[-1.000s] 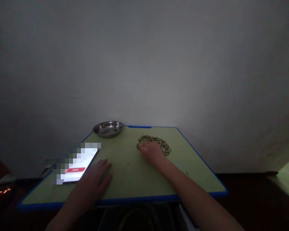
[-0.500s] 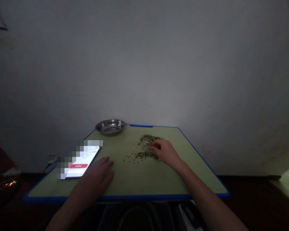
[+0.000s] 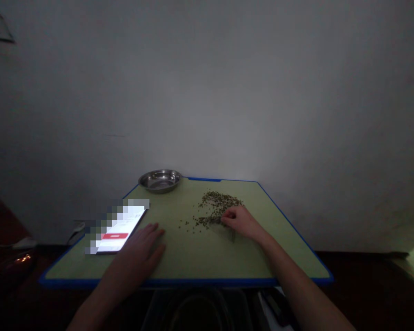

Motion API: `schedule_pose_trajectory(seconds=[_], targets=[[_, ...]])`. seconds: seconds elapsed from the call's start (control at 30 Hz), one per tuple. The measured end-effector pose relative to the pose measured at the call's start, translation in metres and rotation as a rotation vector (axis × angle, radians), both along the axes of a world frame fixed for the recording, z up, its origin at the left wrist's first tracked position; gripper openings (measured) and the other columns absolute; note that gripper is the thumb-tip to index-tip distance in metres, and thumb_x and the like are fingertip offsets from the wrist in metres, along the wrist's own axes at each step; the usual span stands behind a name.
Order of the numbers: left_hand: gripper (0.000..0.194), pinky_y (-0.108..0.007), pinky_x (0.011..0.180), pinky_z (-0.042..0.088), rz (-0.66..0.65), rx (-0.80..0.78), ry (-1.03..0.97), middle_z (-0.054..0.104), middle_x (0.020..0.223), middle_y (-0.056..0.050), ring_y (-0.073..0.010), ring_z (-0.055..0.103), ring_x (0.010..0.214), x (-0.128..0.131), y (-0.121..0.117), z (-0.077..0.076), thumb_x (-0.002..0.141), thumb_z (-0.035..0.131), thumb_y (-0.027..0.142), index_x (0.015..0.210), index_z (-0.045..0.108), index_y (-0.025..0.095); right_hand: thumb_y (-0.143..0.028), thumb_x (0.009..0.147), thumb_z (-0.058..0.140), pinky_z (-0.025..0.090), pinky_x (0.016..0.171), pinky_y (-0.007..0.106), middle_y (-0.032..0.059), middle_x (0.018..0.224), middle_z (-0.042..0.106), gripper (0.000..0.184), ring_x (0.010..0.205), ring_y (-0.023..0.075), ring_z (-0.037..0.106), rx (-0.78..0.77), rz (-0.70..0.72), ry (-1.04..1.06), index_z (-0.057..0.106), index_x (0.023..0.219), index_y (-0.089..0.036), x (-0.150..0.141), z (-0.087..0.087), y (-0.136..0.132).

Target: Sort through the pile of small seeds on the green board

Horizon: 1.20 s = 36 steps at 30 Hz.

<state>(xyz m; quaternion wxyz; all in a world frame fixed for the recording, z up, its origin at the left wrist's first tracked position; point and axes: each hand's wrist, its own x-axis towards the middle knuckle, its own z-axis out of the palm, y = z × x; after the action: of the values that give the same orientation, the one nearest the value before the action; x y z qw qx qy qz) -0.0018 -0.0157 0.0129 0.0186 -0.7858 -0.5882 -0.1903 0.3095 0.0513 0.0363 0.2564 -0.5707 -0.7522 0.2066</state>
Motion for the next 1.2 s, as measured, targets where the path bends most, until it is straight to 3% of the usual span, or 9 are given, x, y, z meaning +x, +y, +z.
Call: schedule_pose_trajectory(seconds=[0.27, 0.67, 0.87, 1.2], targets=[[0.042, -0.05, 0.107, 0.039, -0.003, 0.018, 0.005, 0.056, 0.135, -0.015, -0.0298, 0.048, 0.129, 0.0, -0.001, -0.001, 0.087, 0.043, 0.035, 0.119, 0.06, 0.016, -0.024, 0.077, 0.058, 0.039, 0.053, 0.022, 0.002, 0.067, 0.068, 0.017, 0.06, 0.0131, 0.057, -0.026, 0.043, -0.042, 0.072, 0.079, -0.015, -0.026, 0.001, -0.005], [0.044, -0.05, 0.108, 0.037, 0.012, -0.02, 0.033, 0.054, 0.137, -0.014, -0.0294, 0.046, 0.13, 0.001, -0.001, -0.001, 0.088, 0.041, 0.037, 0.121, 0.059, 0.016, -0.028, 0.079, 0.058, 0.04, 0.056, 0.023, 0.0029, 0.07, 0.069, 0.018, 0.064, 0.0144, 0.06, 0.029, 0.019, -0.114, 0.073, 0.078, -0.017, -0.033, -0.002, 0.001], [0.04, -0.05, 0.105, 0.04, -0.002, 0.064, -0.004, 0.057, 0.134, -0.012, -0.0283, 0.049, 0.128, -0.001, 0.001, -0.007, 0.087, 0.044, 0.036, 0.119, 0.06, 0.019, -0.027, 0.08, 0.06, 0.041, 0.06, 0.024, 0.0041, 0.076, 0.071, 0.018, 0.068, 0.0155, 0.061, 0.064, 0.0, -0.164, 0.074, 0.08, -0.017, -0.039, 0.001, 0.006], [0.041, -0.051, 0.107, 0.038, 0.001, 0.028, -0.034, 0.056, 0.135, -0.014, -0.03, 0.047, 0.129, 0.0, -0.002, -0.004, 0.087, 0.044, 0.036, 0.119, 0.06, 0.017, -0.025, 0.081, 0.062, 0.043, 0.066, 0.023, 0.0037, 0.082, 0.073, 0.014, 0.075, 0.0158, 0.063, 0.109, 0.069, -0.211, 0.075, 0.083, -0.019, -0.06, 0.012, 0.008]])
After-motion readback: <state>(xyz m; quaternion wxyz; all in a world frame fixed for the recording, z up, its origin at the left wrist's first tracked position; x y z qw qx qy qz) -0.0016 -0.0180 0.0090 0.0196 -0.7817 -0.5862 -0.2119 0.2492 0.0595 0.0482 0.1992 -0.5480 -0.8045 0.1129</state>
